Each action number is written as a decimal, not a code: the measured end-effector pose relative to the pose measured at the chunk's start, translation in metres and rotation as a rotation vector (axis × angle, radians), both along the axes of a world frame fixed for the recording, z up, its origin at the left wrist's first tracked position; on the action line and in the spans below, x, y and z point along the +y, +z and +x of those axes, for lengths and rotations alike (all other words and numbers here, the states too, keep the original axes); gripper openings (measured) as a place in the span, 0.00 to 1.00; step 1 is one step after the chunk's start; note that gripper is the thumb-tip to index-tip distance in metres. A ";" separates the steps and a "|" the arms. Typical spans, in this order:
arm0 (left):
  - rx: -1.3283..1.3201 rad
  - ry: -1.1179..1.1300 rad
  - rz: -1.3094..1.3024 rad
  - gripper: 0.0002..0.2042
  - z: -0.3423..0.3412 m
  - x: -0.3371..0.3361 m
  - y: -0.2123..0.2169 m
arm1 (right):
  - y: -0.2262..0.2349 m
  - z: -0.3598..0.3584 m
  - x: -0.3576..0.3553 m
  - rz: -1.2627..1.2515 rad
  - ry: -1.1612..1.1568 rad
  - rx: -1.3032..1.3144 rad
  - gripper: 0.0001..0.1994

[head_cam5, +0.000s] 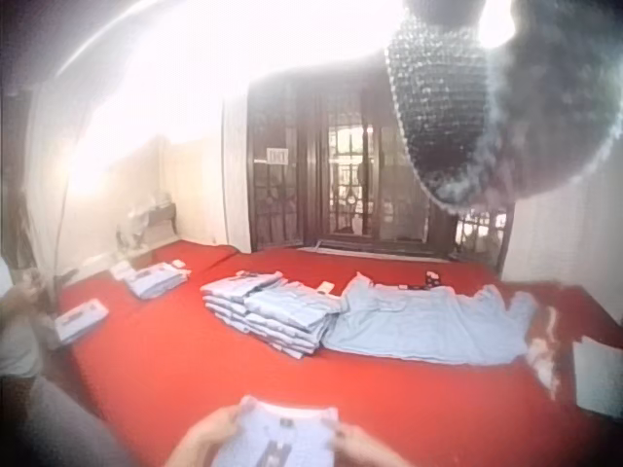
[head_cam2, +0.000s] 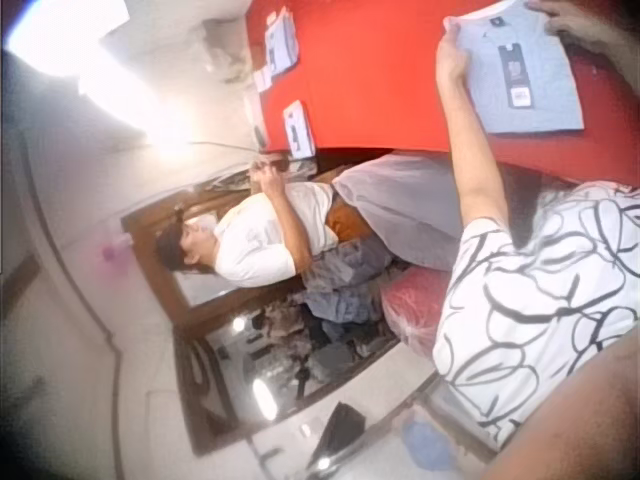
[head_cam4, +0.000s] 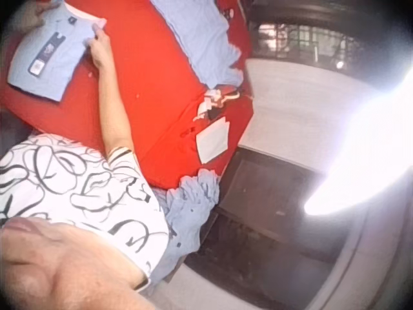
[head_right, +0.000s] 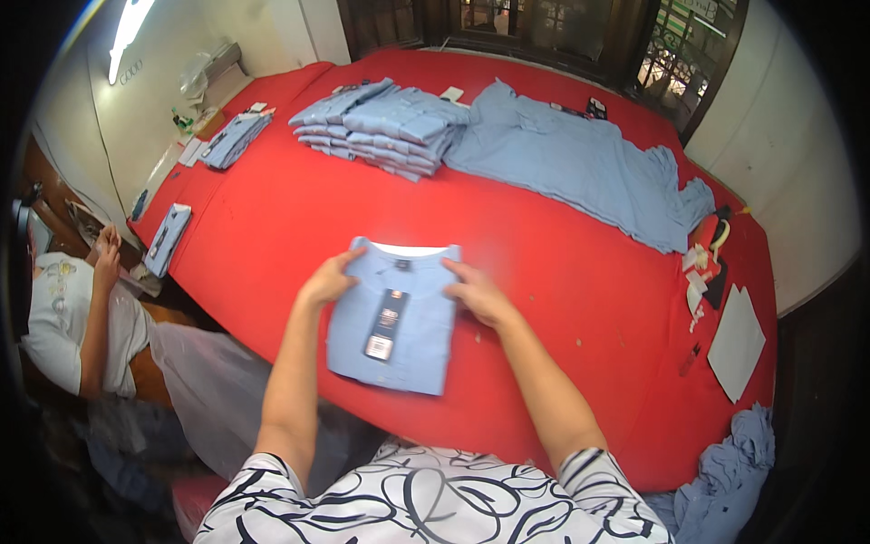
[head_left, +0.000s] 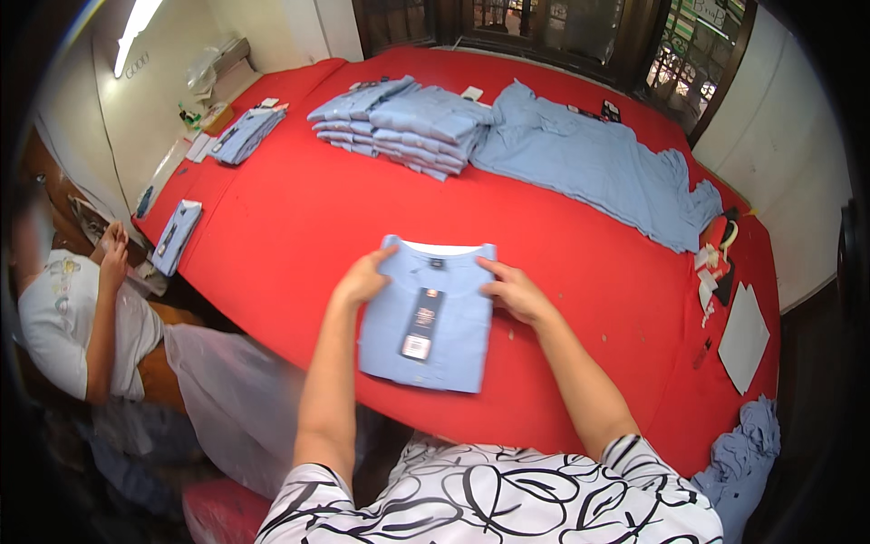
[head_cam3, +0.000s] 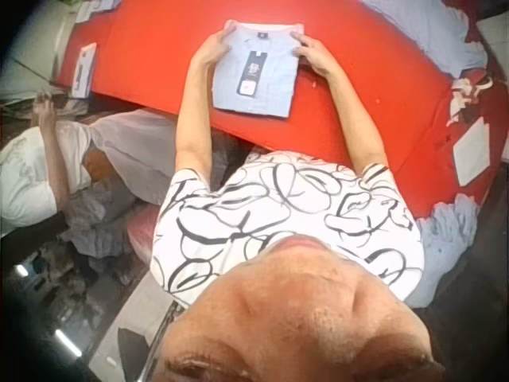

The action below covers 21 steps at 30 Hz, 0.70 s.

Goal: The person folds light blue button-down shirts using a cardboard template on a red table and stacks them.

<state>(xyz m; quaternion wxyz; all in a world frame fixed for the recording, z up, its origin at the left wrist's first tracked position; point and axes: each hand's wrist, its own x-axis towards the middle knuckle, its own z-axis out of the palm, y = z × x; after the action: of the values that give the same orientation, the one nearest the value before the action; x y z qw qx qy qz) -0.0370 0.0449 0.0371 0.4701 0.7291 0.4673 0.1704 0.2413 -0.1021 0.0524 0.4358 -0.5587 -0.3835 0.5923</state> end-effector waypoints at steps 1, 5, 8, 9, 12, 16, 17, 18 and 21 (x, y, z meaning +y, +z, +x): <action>0.051 0.037 0.016 0.37 -0.019 0.034 0.002 | 0.001 -0.018 0.037 0.008 0.038 0.013 0.32; 0.296 0.195 0.282 0.39 -0.067 0.171 0.027 | 0.001 -0.083 0.182 0.065 0.064 0.142 0.33; 0.233 0.288 0.368 0.37 -0.070 0.264 0.035 | 0.007 -0.089 0.241 0.130 0.119 -0.053 0.28; 0.209 0.299 0.364 0.37 -0.087 0.298 0.029 | 0.012 -0.085 0.256 0.107 0.187 -0.222 0.25; 0.178 0.316 0.339 0.36 -0.128 0.352 0.000 | 0.015 -0.024 0.249 0.078 0.201 -0.733 0.14; 0.122 0.266 0.177 0.34 -0.076 0.368 -0.012 | -0.009 0.092 0.243 0.121 -0.835 -1.376 0.07; 0.117 0.305 0.311 0.33 -0.086 0.370 -0.016 | -0.013 0.100 0.251 0.149 -0.765 -1.382 0.07; 0.121 0.361 0.455 0.32 -0.107 0.373 -0.024 | -0.013 0.099 0.262 0.196 -0.686 -1.377 0.08; 0.043 0.525 0.707 0.20 -0.067 0.344 -0.004 | -0.019 0.142 0.260 0.256 -0.683 -1.091 0.08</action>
<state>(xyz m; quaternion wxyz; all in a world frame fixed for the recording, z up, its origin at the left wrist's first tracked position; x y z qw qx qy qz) -0.1037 0.3893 0.0330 0.1225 0.7050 0.5595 0.4181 0.3829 0.1575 0.0332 0.4050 -0.8131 -0.4181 0.0020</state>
